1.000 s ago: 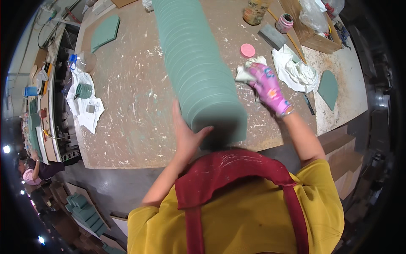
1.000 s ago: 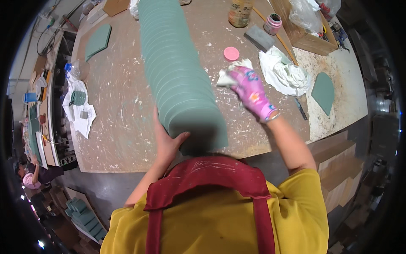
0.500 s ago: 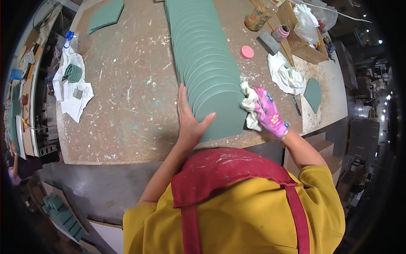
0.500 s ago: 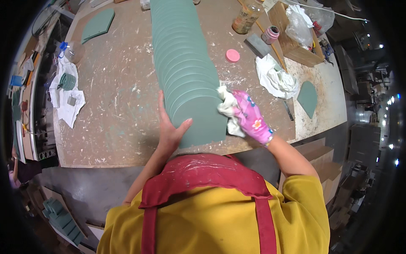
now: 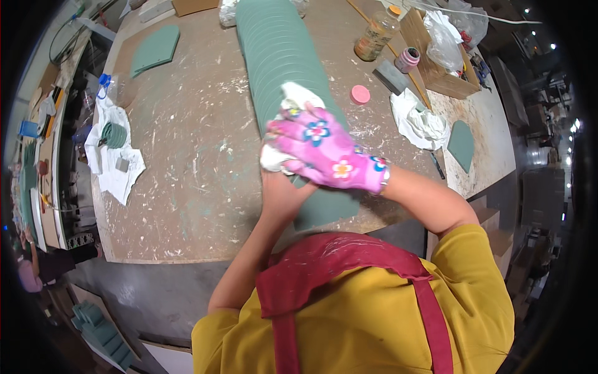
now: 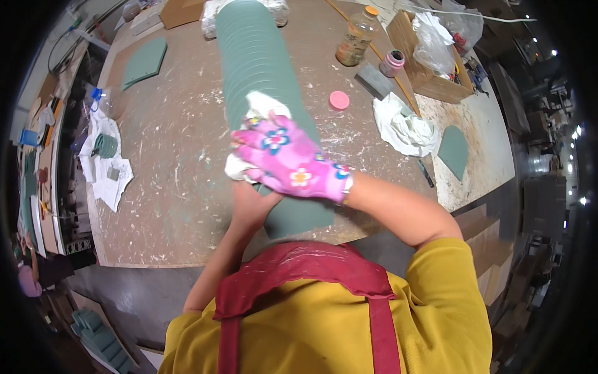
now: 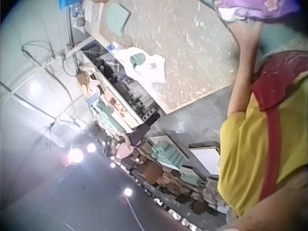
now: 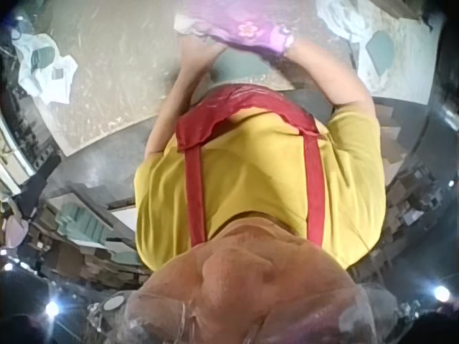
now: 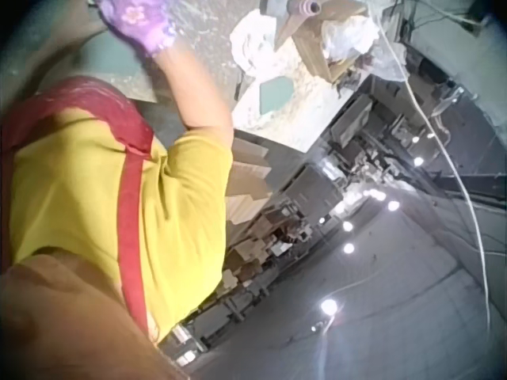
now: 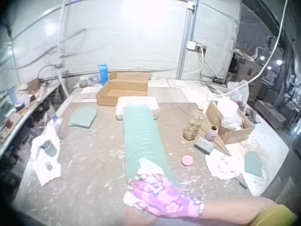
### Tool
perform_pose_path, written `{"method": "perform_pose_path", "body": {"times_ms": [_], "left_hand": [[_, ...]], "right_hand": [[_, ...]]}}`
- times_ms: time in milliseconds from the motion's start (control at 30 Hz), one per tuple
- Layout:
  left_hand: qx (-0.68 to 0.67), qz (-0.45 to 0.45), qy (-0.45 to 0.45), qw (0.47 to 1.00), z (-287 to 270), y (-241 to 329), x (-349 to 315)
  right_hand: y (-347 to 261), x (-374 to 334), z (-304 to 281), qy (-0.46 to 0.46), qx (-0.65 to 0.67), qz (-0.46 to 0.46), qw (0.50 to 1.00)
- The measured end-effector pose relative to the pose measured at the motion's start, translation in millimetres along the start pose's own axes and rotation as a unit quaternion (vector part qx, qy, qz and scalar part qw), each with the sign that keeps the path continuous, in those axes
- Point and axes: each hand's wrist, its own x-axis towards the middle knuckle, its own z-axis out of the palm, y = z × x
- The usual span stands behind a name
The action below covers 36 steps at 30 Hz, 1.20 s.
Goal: The person wipes a stack of green discs with a cloth, sands the edges with a sanding block, and applies a coating from a jar using a brush.
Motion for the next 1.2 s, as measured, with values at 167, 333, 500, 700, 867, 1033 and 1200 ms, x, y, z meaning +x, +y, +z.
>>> {"method": "perform_pose_path", "body": {"times_ms": [167,333,500,700,867,1033,1200], "left_hand": [[0.037,0.008,0.033,0.999,-3.2,9.7,-4.5],[0.129,0.033,0.025,0.991,-6.8,19.3,-4.0],[0.126,0.054,0.027,0.99,-8.5,14.4,-6.7],[0.126,0.067,0.027,0.989,-6.5,11.4,-7.6],[0.117,0.05,0.022,0.992,-5.1,17.3,-4.2],[0.114,0.014,0.027,0.993,-6.3,10.3,-8.1],[0.105,0.01,0.026,0.994,-4.8,16.3,-6.2]], "right_hand": [[25.1,-43.7,-9.8,0.024,0.088,0.099,0.991],[68.8,-139.3,-26.7,-0.016,0.181,0.357,0.917],[89.3,-43.1,-27.3,0.053,0.082,0.196,0.976],[79.4,45.8,-14.6,-0.04,0.099,-0.002,0.994],[68.1,68.5,3.4,-0.054,0.035,-0.089,0.994],[44.2,83.9,22.3,-0.083,0.003,-0.131,0.988],[93.9,13.0,-10.3,0.055,0.086,0.039,0.994]]}}
